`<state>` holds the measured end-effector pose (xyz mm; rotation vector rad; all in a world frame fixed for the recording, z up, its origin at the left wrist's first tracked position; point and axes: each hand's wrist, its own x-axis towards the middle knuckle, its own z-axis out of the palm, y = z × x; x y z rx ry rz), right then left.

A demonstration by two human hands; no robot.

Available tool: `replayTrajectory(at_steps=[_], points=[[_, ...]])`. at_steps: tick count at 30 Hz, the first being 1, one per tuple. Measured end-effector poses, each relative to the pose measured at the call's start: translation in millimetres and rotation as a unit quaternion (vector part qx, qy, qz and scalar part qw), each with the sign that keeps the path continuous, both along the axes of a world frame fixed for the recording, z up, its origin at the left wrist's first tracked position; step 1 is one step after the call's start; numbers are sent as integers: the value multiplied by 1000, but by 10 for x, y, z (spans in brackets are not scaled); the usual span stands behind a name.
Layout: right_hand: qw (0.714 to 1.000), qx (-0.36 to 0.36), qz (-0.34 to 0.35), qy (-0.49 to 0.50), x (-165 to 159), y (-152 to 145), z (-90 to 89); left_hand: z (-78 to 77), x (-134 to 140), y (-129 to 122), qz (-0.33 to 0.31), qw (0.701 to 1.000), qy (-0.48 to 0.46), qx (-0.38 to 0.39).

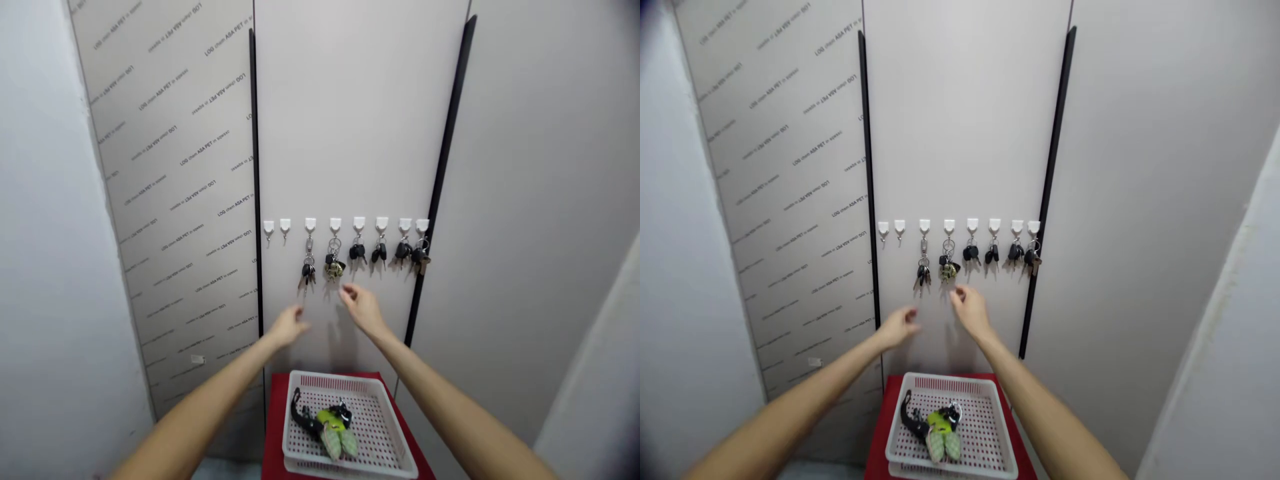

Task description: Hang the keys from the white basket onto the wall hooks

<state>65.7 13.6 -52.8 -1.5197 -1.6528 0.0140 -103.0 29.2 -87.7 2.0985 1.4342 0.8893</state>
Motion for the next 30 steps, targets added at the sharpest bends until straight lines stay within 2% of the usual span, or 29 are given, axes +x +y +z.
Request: replayTrajectory(at_steps=[2,3,5,7,10,12,17,21,23,25,27,30], points=[[997,55,-60,17,-70,144,351,384,131,190,105,987,-71,98],[994,62,-85,19,-107,204,477,534,202,262,137,978,-80,133],[991,47,-123,17,-173,292,629,731,334,357,176,969,-78,155],[989,22,-148,13,-216,338,684,816,431,396,192,970,-64,135],[987,14,-162,7,-230,343,707,876,482,403,192,974,-66,103],[987,32,-155,5,-215,327,748,951,465,402,169,975,-93,114],[984,104,-145,20,-159,296,1022,1337,355,388,155,949,-196,193],[980,173,-90,31,-121,192,1240,1604,268,313,138,934,-243,223],[983,175,-53,22,-93,89,1237,1601,260,248,106,938,-246,221],[989,149,-9,-4,-54,-32,1106,1458,296,164,59,950,-227,205],[994,97,33,-35,-5,-151,835,1173,368,58,14,966,-187,178],[995,-10,62,-75,86,-305,234,563,497,-123,-26,988,-89,124]])
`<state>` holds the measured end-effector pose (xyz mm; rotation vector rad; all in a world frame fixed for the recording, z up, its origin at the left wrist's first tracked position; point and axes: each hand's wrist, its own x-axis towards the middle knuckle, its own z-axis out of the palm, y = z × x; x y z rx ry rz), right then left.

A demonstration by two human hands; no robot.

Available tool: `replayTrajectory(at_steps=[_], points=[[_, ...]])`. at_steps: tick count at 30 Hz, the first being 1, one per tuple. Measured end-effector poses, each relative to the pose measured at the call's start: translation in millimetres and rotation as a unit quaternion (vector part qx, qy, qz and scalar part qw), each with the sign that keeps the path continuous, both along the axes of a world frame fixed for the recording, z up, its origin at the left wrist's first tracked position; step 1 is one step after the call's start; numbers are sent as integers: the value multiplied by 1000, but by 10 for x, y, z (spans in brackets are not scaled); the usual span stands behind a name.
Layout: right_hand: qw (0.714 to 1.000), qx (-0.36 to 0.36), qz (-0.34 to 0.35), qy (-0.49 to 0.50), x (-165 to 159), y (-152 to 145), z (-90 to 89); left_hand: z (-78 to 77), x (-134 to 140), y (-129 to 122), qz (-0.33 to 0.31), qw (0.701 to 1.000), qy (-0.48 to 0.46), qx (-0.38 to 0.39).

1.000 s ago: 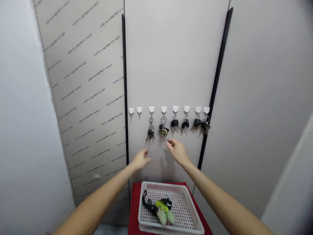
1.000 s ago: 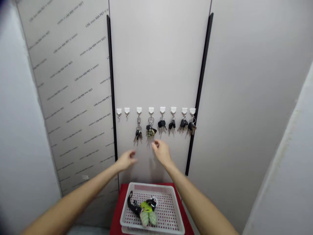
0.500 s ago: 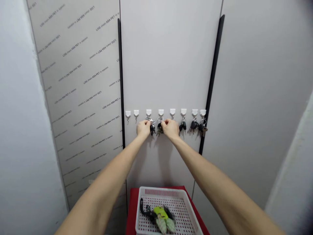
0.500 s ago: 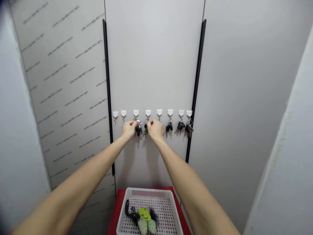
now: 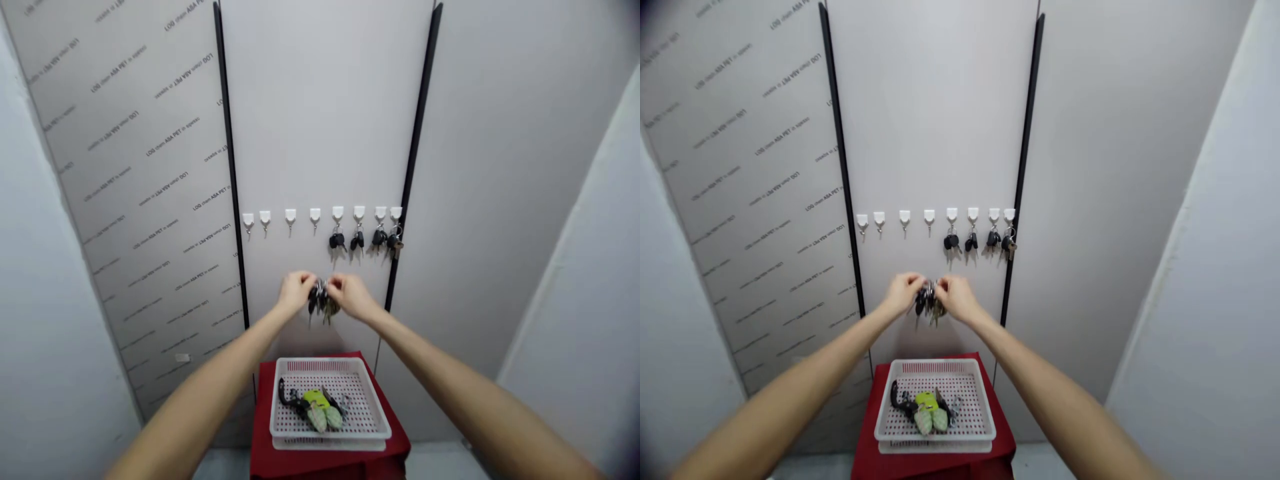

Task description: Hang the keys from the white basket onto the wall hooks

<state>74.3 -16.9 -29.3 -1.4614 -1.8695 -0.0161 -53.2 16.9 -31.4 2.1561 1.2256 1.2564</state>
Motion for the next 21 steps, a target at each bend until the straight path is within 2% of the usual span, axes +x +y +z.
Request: replayTrajectory(at_steps=[3,6,9,13,15,17,19,21], points=[[994,-94,-12,-46,109,-122,-635,-620,98,-166,-19,992,117,-31],[985,-138,-37,-93,210,-229,-1097,-1050,164,-287,-28,977,207,-48],[979,-158,-48,-115,275,-330,-1370,-1267,230,-356,-46,960,268,-67],[974,-189,-58,-112,327,-414,-1615,-1424,317,-370,-105,943,300,-101],[972,-203,-57,-101,365,-406,-1667,-1511,343,-357,-117,934,309,-136],[974,-208,-44,-79,424,-348,-1587,-1579,360,-329,-116,930,309,-159],[984,-170,-33,-37,504,-242,-1332,-1562,382,-271,-121,936,291,-157],[996,-68,-52,23,593,-97,-921,-1391,426,-163,-113,952,244,-144]])
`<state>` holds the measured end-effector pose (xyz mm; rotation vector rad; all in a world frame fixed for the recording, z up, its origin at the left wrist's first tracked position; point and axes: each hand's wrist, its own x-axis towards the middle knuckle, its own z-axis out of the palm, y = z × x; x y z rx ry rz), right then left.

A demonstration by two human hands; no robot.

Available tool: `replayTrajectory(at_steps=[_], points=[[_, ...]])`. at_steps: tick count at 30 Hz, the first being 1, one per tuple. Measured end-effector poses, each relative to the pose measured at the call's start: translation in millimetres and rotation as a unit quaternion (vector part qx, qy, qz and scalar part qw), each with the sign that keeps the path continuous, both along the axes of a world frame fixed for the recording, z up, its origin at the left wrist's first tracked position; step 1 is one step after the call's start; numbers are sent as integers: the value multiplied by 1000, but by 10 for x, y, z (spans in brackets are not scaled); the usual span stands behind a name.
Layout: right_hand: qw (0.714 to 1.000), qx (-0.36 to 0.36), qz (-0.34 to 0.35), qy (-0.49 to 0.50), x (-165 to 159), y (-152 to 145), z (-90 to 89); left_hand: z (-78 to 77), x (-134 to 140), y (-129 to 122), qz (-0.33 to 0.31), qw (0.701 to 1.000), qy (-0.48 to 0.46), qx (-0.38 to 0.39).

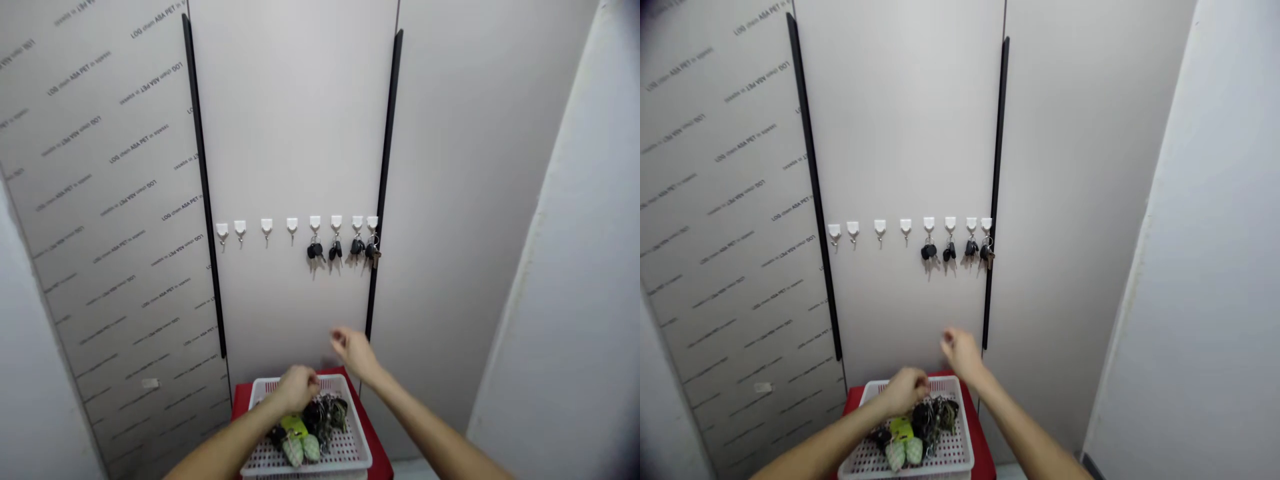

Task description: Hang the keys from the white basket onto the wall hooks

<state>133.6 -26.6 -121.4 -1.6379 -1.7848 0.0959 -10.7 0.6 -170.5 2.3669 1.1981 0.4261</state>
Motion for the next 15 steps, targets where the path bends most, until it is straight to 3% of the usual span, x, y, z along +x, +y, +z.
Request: replayTrajectory(at_steps=[2,4,6,8,10,15], points=[[990,116,-60,46,74,166,477,343,75,160,51,996,-76,20],[972,197,-111,68,111,329,909,800,176,345,120,976,-169,64],[959,227,-152,72,104,470,1220,1259,289,513,189,942,-257,103],[957,217,-181,59,66,573,1390,1610,398,632,226,913,-316,124],[959,187,-206,43,25,632,1456,1810,486,695,236,905,-330,132],[964,153,-215,20,25,639,1556,1973,538,667,234,911,-314,127]])
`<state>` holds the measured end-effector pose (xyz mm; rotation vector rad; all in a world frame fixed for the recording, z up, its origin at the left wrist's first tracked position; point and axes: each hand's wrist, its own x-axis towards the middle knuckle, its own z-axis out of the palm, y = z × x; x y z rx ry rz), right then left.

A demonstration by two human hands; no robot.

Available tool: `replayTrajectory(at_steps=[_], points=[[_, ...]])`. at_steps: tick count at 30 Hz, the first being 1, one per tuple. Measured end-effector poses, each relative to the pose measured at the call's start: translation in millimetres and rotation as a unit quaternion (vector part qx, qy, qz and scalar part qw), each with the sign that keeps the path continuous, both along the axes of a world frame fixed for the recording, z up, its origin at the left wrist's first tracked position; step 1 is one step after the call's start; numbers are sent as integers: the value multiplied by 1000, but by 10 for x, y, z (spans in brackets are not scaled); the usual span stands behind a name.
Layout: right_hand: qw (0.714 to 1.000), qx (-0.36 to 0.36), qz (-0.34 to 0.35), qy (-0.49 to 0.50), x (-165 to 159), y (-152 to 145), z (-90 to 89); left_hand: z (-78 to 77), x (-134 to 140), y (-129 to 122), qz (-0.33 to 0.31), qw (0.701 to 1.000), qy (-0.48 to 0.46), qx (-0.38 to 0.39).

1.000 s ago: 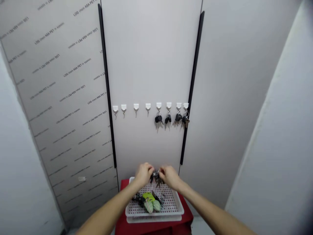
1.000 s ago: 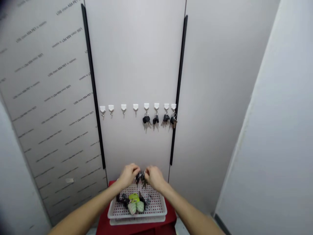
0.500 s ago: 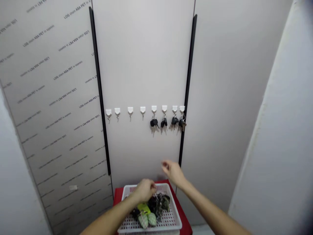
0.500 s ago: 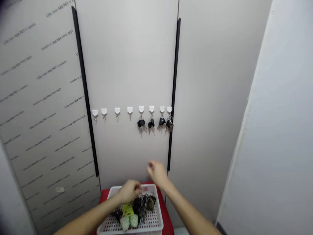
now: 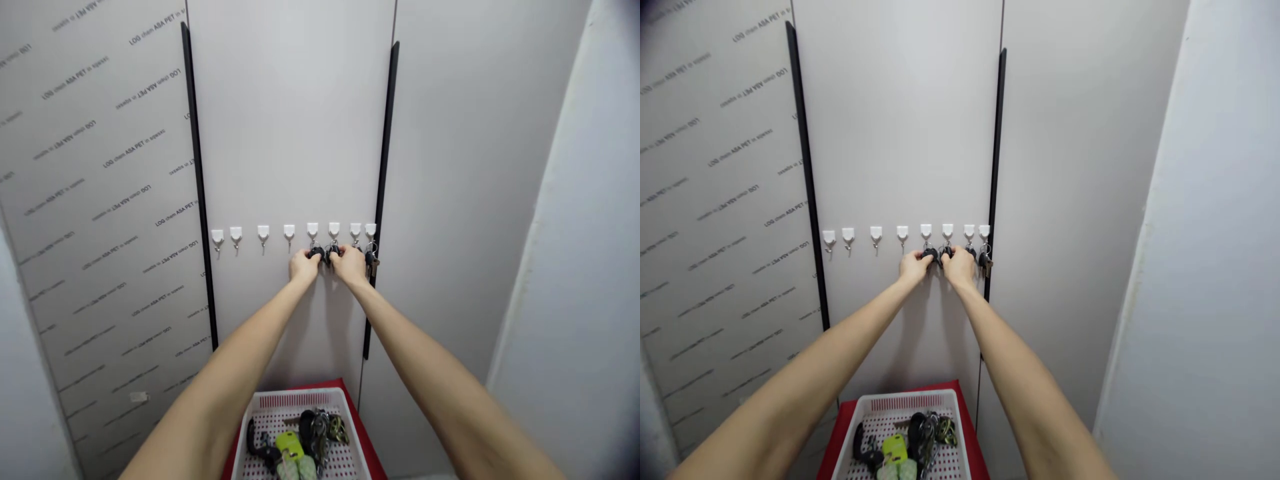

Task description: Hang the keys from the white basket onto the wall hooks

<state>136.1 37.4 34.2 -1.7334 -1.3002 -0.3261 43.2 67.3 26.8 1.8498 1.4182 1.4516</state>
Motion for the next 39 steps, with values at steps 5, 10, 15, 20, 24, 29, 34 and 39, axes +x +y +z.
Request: replayTrajectory(at_steps=[5,10,15,20,24,29,34,39], points=[[998,43,24,-28,51,-58,334,340,-143,-124,6,999,-6,46],[990,1,102,-93,31,-232,227,239,-253,-233,-51,994,67,72],[962,-192,142,-135,-12,-578,-890,-883,-351,-495,-147,966,211,-19],[926,-327,144,-121,-100,-896,-1908,-1894,-457,-831,-119,920,358,-108],[919,-340,148,-131,-197,-1008,-2221,-2108,-460,-962,-118,893,415,-128],[911,-354,165,-134,-94,-906,-2129,-1859,-320,-886,-138,848,480,-178],[989,-119,81,-29,487,-533,-1113,-1009,47,-503,-125,920,365,-68],[997,19,-71,33,826,-223,-190,-127,519,-231,-34,972,228,44]])
